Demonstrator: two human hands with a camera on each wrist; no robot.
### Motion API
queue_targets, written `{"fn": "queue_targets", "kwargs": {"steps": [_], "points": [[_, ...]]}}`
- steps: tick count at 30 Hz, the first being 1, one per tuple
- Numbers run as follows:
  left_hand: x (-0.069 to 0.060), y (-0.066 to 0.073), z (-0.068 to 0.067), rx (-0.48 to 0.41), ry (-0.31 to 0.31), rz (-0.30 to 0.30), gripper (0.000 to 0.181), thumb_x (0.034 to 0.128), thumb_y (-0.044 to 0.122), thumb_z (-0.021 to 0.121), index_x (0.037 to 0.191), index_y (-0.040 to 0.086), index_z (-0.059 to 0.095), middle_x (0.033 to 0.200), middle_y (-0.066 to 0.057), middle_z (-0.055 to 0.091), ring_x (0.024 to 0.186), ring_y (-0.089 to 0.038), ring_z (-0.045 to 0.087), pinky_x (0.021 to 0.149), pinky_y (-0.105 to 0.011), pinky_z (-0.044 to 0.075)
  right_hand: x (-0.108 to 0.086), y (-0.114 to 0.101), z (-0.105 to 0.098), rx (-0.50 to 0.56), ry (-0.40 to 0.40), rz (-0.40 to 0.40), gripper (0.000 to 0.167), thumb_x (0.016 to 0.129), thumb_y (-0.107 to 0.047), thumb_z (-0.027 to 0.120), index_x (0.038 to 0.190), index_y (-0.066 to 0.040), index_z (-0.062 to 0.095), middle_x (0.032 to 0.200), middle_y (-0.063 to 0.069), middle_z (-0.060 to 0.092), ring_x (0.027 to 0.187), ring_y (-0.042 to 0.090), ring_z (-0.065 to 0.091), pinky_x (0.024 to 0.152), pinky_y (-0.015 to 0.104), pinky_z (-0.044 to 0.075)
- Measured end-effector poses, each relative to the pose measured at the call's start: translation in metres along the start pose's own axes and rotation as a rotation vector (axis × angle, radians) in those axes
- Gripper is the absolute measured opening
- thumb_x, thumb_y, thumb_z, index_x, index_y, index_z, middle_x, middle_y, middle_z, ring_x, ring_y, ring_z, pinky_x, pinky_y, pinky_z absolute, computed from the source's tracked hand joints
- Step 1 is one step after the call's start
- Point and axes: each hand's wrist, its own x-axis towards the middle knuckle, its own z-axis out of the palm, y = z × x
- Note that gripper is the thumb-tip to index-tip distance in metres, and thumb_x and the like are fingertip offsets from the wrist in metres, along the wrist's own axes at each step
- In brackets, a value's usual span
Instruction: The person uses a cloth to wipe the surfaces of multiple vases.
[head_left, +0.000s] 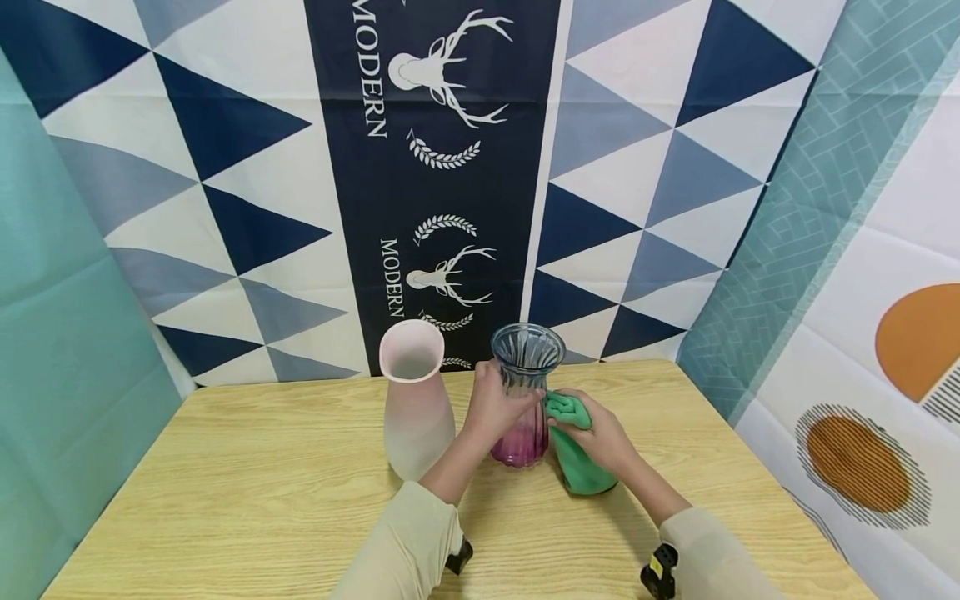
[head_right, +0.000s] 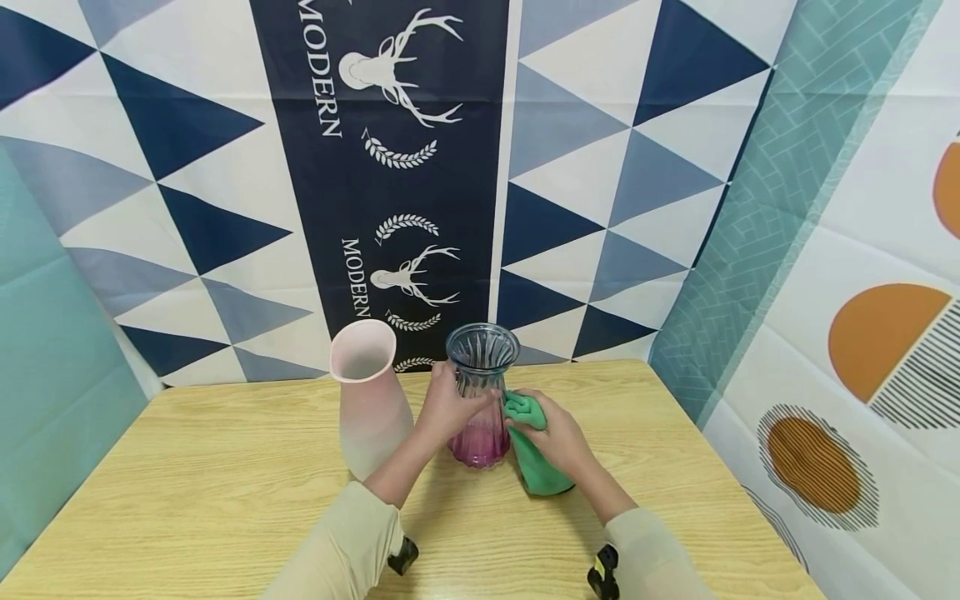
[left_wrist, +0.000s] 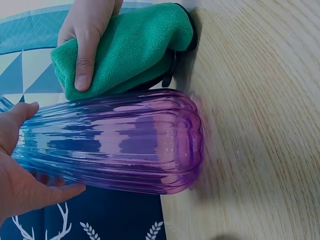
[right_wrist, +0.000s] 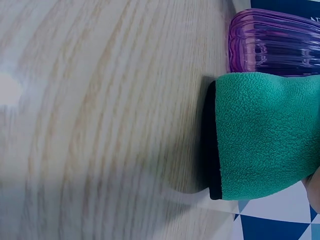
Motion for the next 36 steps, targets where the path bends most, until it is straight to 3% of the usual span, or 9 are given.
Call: {"fn": "queue_targets", "kwargs": {"steps": [12, 19, 27, 33, 36], "points": [[-0.002, 0.006, -0.004, 0.024, 0.001, 0.009, 0.072, 0.072, 0.026, 0.077, 0.126, -0.005, 0.043, 0.117, -0.018, 0.051, 0.112, -0.031, 0.053, 0.099, -0.045, 0.044, 0.007, -0.003, -0.009, 0.008, 0.075, -0.018, 0.047, 0.084, -0.025, 0.069, 0.127, -0.013, 0.053, 0.122, 0.014, 0.062, 0.109, 0.034, 0.059, 0.086, 0.051, 0.049], [-0.001, 0.005, -0.005, 0.019, -0.022, 0.008, 0.068, 0.0736, 0.024, 0.076, 0.128, -0.003, 0.045, 0.12, -0.019, 0.055, 0.117, -0.032, 0.053, 0.102, -0.045, 0.043, 0.014, -0.013, -0.021, 0.016, 0.124, -0.015, 0.046, 0.086, -0.026, 0.068, 0.128, -0.015, 0.052, 0.12, 0.015, 0.062, 0.106, 0.033, 0.061, 0.082, 0.049, 0.051], [0.001, 0.004, -0.006, 0.049, -0.044, 0.034, 0.06, 0.0721, 0.023, 0.074, 0.123, 0.001, 0.052, 0.114, -0.016, 0.058, 0.11, -0.028, 0.056, 0.098, -0.043, 0.046, 0.02, -0.022, -0.027, 0.103, 0.176, 0.017, 0.048, 0.087, -0.02, 0.067, 0.131, -0.012, 0.05, 0.127, 0.015, 0.057, 0.115, 0.031, 0.055, 0.09, 0.049, 0.048], [0.002, 0.005, -0.006, 0.044, -0.062, 0.023, 0.059, 0.0709, 0.021, 0.074, 0.122, 0.001, 0.053, 0.113, -0.015, 0.057, 0.107, -0.026, 0.056, 0.097, -0.041, 0.047, 0.018, -0.047, -0.031, 0.103, 0.209, 0.008, 0.047, 0.087, -0.012, 0.066, 0.131, -0.007, 0.05, 0.124, 0.018, 0.058, 0.111, 0.032, 0.056, 0.087, 0.045, 0.05], [0.002, 0.005, -0.006, 0.045, -0.074, 0.014, 0.061, 0.0706, 0.021, 0.074, 0.123, 0.0, 0.052, 0.115, -0.016, 0.056, 0.109, -0.027, 0.055, 0.098, -0.041, 0.046, 0.017, -0.063, -0.036, 0.087, 0.226, 0.004, 0.045, 0.086, -0.011, 0.066, 0.129, -0.005, 0.051, 0.121, 0.017, 0.059, 0.107, 0.02, 0.057, 0.085, 0.034, 0.051]]}}
